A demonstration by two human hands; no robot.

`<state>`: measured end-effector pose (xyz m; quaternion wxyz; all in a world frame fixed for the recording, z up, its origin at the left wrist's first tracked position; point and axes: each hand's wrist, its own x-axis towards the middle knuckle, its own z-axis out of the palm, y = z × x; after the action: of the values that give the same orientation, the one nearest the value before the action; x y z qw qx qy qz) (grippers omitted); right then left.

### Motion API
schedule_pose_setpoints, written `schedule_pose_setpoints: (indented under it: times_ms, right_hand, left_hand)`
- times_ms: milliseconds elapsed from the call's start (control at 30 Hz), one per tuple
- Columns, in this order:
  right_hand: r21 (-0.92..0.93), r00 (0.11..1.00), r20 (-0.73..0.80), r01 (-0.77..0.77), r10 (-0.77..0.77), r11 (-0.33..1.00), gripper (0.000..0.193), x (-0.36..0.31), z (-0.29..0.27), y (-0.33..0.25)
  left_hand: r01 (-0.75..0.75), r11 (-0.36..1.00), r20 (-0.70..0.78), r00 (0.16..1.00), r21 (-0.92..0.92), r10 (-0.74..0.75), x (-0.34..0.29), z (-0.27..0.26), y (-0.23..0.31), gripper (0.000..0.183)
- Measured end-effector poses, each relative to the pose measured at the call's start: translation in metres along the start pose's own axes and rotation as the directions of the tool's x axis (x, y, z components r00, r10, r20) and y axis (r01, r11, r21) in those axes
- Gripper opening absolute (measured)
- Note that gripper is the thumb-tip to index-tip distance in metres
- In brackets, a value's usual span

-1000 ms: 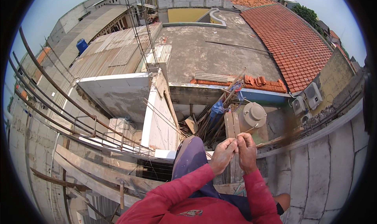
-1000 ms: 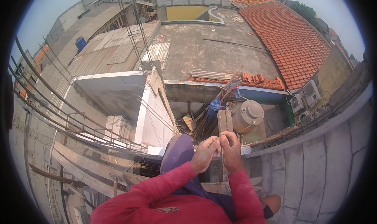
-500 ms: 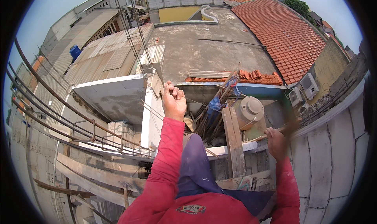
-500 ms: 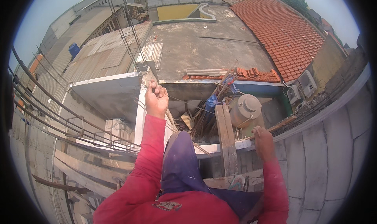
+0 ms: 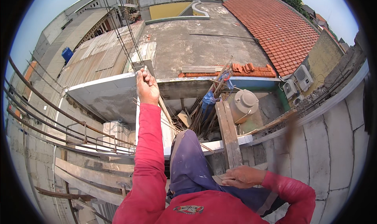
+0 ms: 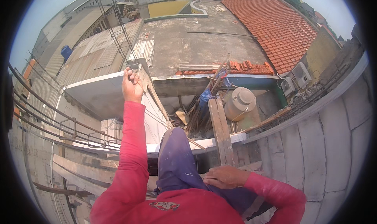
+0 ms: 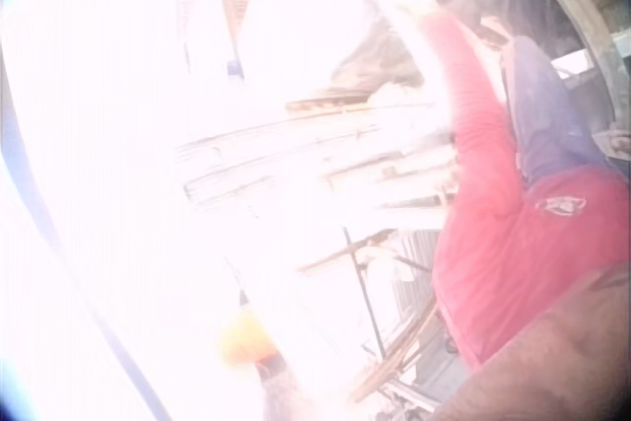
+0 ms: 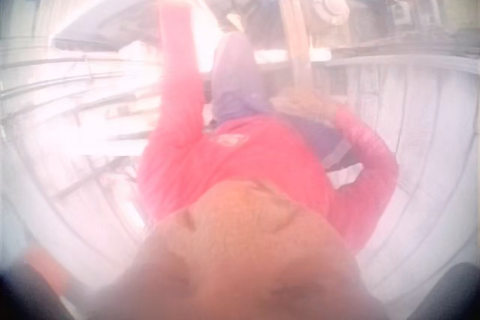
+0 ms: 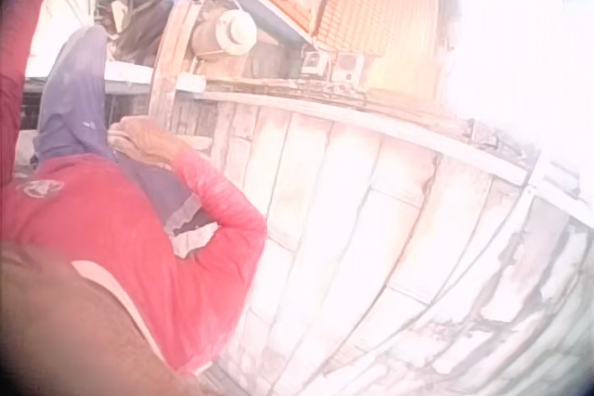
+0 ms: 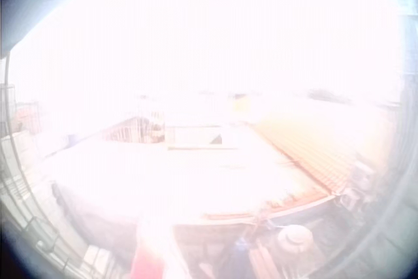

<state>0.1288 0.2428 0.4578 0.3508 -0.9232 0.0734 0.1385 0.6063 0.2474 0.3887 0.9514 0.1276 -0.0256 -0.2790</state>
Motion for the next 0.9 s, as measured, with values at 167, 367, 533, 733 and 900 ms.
schedule_pose_setpoints:
  times_ms: [167, 367, 533, 733, 900]
  right_hand:
    - [0.115, 0.981, -0.182, -0.04, 0.061, 0.993, 0.031, -0.031, 0.002, 0.004]
    - [-0.124, 0.945, -0.258, -0.241, 0.204, 0.962, 0.031, -0.014, -0.008, 0.012]
    - [-0.087, 0.818, -0.573, -0.116, 0.045, 0.989, 0.026, -0.028, -0.006, 0.028]
    - [-0.127, 0.949, -0.29, -0.167, 0.125, 0.978, 0.025, -0.024, -0.01, -0.018]
    - [0.259, 0.404, -0.852, -0.227, 0.333, 0.939, 0.025, -0.025, -0.05, -0.009]
  left_hand:
    - [0.017, 1.0, -0.184, 0.983, -0.015, -0.02, 0.0, -0.016, 0.007, 0.015]
    - [-0.001, 1.0, 0.049, 0.999, 0.003, 0.001, 0.017, -0.024, 0.015, 0.019]
    - [0.018, 0.999, -0.182, 0.983, -0.032, -0.023, 0.009, -0.032, 0.016, 0.019]
    - [0.046, 0.999, -0.019, 0.999, -0.009, -0.046, 0.027, -0.049, 0.035, 0.016]
    - [0.012, 1.0, -0.31, 0.951, 0.0, -0.012, 0.014, -0.065, 0.033, 0.008]
